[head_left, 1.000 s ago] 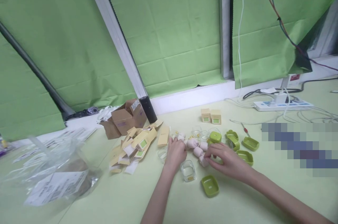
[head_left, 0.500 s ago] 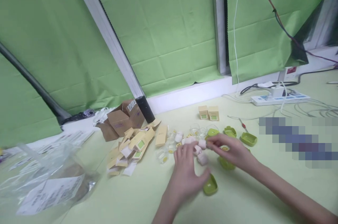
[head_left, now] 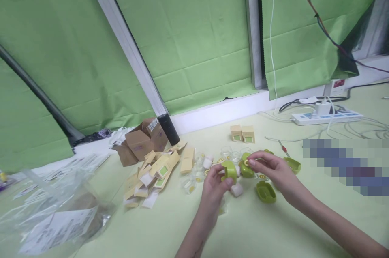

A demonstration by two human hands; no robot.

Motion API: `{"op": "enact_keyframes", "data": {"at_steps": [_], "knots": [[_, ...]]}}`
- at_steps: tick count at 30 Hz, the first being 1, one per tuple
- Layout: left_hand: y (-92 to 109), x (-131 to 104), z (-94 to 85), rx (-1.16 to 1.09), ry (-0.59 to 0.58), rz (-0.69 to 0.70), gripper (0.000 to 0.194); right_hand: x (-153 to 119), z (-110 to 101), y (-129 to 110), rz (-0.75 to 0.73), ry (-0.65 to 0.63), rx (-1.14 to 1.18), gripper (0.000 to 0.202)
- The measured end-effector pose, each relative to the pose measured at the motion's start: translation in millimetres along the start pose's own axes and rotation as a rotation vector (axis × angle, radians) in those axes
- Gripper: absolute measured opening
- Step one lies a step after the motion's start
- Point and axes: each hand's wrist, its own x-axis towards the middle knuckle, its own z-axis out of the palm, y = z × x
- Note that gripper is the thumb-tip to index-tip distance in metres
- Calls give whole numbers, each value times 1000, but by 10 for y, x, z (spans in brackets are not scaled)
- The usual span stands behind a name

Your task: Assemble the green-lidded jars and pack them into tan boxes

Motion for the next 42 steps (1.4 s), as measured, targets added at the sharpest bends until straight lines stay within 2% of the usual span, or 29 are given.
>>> {"op": "enact_keyframes", "data": {"at_steps": [6,9,12,18,24,27,31,38,42], "knots": [[-135,-59,-58,-101,63,-32,60,-95,156,31,8,-116,42,31],[-155,-108,-49,-54,63,-43,44,-181,229,39,-47,-161,-6,25],[-178,-134,-7,-83,74,-69,36,-240,259,63,-206,-175,-195,18],[-212,-193,82,-450,-24,-32,41,-222,216,172,-468,-120,-443,13],[-143,-209,137,-341,-39,-71,37,-224,220,221,-696,51,-715,7],[-107,-218,162,-298,-54,-60,31,-234,232,223,-712,88,-789,10],[-106,-236,171,-351,-70,-88,28,-230,236,209,-716,84,-811,11],[-174,-229,148,-424,-12,-123,22,-225,230,188,-695,25,-747,9],[-160,-245,161,-434,-2,-123,21,-228,231,176,-743,34,-656,10]]}}
